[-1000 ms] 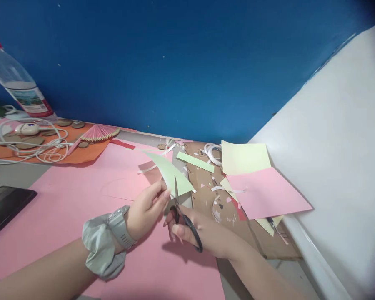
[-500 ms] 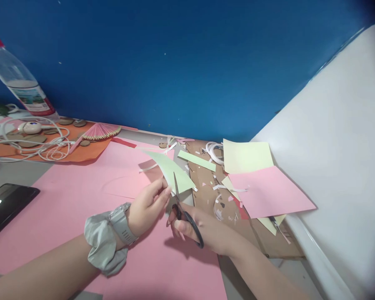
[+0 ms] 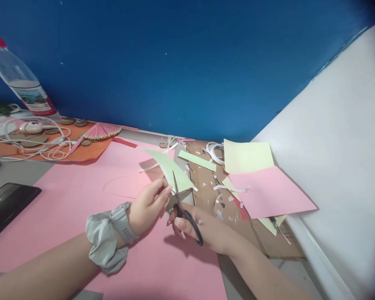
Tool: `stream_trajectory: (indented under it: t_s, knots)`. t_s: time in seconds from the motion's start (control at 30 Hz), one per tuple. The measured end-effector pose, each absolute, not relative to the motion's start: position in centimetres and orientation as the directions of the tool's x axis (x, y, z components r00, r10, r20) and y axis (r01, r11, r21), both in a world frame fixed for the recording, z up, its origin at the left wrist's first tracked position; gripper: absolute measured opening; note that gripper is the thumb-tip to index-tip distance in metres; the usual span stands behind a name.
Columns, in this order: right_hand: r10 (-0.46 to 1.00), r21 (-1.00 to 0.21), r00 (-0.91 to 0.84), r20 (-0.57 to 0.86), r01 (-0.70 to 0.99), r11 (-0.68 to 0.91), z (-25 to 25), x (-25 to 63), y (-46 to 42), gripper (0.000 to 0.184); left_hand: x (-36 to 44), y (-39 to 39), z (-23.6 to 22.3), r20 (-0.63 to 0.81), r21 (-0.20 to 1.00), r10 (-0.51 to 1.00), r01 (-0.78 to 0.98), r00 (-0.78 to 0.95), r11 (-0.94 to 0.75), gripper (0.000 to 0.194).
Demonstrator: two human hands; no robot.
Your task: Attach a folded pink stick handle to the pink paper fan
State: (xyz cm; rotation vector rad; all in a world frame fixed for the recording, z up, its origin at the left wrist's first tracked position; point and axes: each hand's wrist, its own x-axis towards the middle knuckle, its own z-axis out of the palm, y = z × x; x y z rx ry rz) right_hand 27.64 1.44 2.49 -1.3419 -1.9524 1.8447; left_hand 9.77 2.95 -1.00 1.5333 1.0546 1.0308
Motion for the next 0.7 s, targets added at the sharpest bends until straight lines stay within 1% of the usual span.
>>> stream_trajectory:
  t_s: [0.27,0.47,0.7]
  knots:
    - [0.642,-0.867,-0.627,-0.440,0.483,-0.122,2.44,27.82,1.64,0.040,9.77,2.97,-1.09,0.103,0.978,0.957,0.148,0.271,-0.147,0.029]
    - [0.648,-0.862,-0.622,-0.440,0.495,-0.110,2.95,27.66,1.55,0.043,9.71,2.93,-1.03,0.098,0.980,0.958,0.143,0.271,-0.141,0.030]
    - [0.668,-0.853,-0.591,-0.452,0.505,-0.131,3.23,27.51,1.39,0.042,9.90,2.76,-0.84,0.095,0.990,0.956,0.077,0.277,-0.121,0.029]
